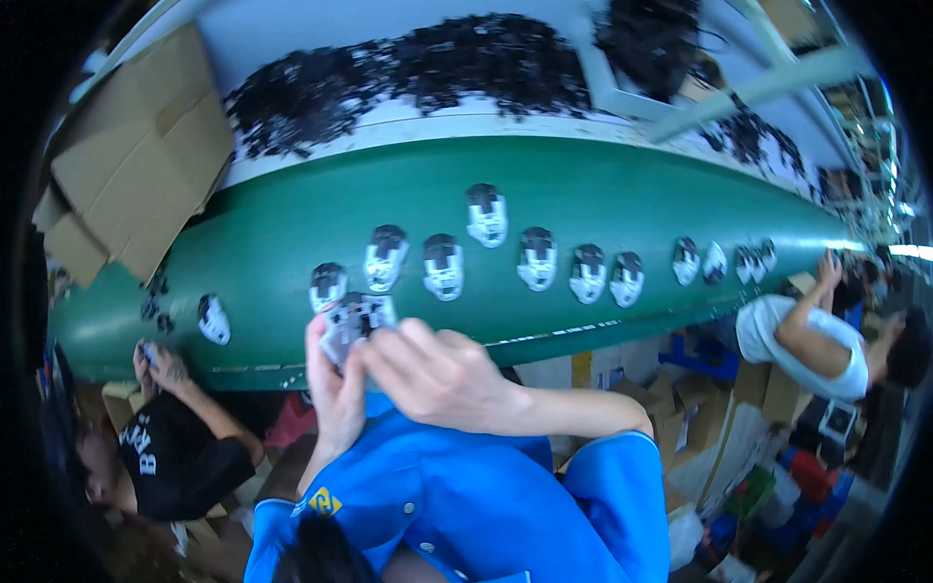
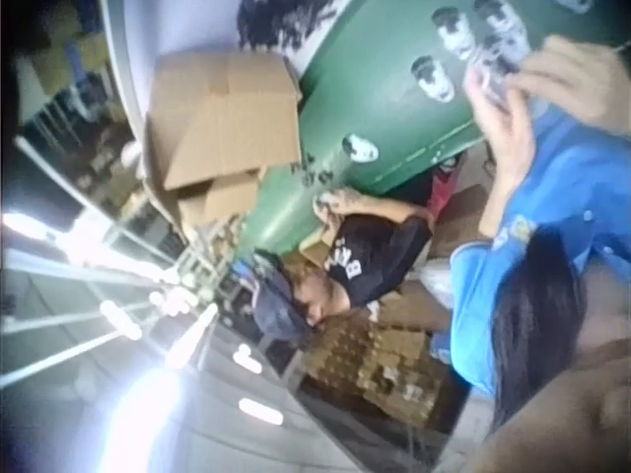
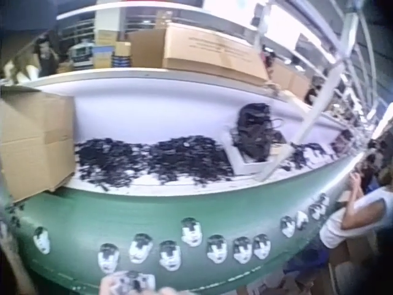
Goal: The person assembles computer mouse shells by fitting black plastic components into white casings by hand and placing them along the conveyor belt. The person then retrieves additional casings from a tray on the floor before continuing to attach components and line up the shells.
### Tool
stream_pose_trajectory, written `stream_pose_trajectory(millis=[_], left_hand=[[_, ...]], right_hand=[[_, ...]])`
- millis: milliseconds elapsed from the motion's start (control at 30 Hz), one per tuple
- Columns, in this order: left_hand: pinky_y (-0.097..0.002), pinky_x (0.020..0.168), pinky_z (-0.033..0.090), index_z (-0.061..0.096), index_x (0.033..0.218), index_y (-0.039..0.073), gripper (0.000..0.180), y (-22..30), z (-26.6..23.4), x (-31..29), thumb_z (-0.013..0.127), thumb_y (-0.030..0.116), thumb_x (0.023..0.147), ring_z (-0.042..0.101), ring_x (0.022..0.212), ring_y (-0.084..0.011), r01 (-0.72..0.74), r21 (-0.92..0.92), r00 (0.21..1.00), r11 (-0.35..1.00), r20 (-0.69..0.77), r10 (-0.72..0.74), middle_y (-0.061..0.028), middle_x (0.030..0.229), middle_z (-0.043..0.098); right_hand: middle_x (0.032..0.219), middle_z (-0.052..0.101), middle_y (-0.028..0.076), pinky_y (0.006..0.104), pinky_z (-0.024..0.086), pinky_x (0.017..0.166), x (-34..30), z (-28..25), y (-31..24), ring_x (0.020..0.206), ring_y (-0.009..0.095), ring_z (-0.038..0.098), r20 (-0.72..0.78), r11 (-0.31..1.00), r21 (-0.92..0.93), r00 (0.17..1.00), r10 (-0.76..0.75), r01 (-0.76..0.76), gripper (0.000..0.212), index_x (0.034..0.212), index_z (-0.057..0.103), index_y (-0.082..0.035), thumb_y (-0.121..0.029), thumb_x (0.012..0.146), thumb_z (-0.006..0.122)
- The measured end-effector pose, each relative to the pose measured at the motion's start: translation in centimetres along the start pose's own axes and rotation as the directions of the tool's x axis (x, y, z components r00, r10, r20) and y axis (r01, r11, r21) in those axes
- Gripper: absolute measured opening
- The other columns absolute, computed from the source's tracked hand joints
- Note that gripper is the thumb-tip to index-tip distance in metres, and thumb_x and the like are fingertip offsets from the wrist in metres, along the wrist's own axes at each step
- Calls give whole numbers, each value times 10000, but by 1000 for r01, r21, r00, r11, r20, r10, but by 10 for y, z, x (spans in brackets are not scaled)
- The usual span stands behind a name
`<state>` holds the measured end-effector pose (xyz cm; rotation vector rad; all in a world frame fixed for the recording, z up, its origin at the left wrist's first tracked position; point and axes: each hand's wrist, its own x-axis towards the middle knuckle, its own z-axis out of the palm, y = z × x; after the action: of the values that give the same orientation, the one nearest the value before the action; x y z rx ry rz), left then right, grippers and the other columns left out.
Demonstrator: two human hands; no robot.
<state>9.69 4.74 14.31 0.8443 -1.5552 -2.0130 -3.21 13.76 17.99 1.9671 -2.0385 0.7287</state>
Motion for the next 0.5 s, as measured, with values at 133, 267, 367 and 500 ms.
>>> stream_pose_trajectory(millis=[133,267,367,500], left_hand=[[-268,906,442,414,1290,-16,424,2,1,3,518,-63,882,533,1080,-146,-51,36,998,998,30,50,-103,1183,534],[-263,870,465,433,1279,-22,416,2,-2,7,528,-63,876,541,1057,-133,-49,29,998,998,42,48,-104,1172,542],[-263,845,475,443,1266,-14,410,-1,-2,8,523,-65,867,560,1005,-128,26,-43,1000,999,-6,-27,-95,1132,560],[-261,816,481,497,1216,0,385,-4,-1,9,541,-67,839,577,972,-127,25,-1,998,1000,-63,-25,-85,1076,587]], right_hand=[[837,596,10,216,441,472,-3,4,-1,637,132,540,-24,998,30,998,53,-52,408,972,701,-89,-99,567,664],[868,598,16,225,442,482,-1,9,0,655,138,529,-57,1000,0,998,31,-31,414,959,706,-88,-95,547,662],[875,597,15,231,449,505,3,8,-2,682,143,528,-15,999,-26,999,31,-31,408,959,707,-96,-86,553,661],[868,586,7,245,454,533,7,5,-4,696,153,520,65,997,-48,996,61,-58,407,949,708,-109,-74,548,652]])
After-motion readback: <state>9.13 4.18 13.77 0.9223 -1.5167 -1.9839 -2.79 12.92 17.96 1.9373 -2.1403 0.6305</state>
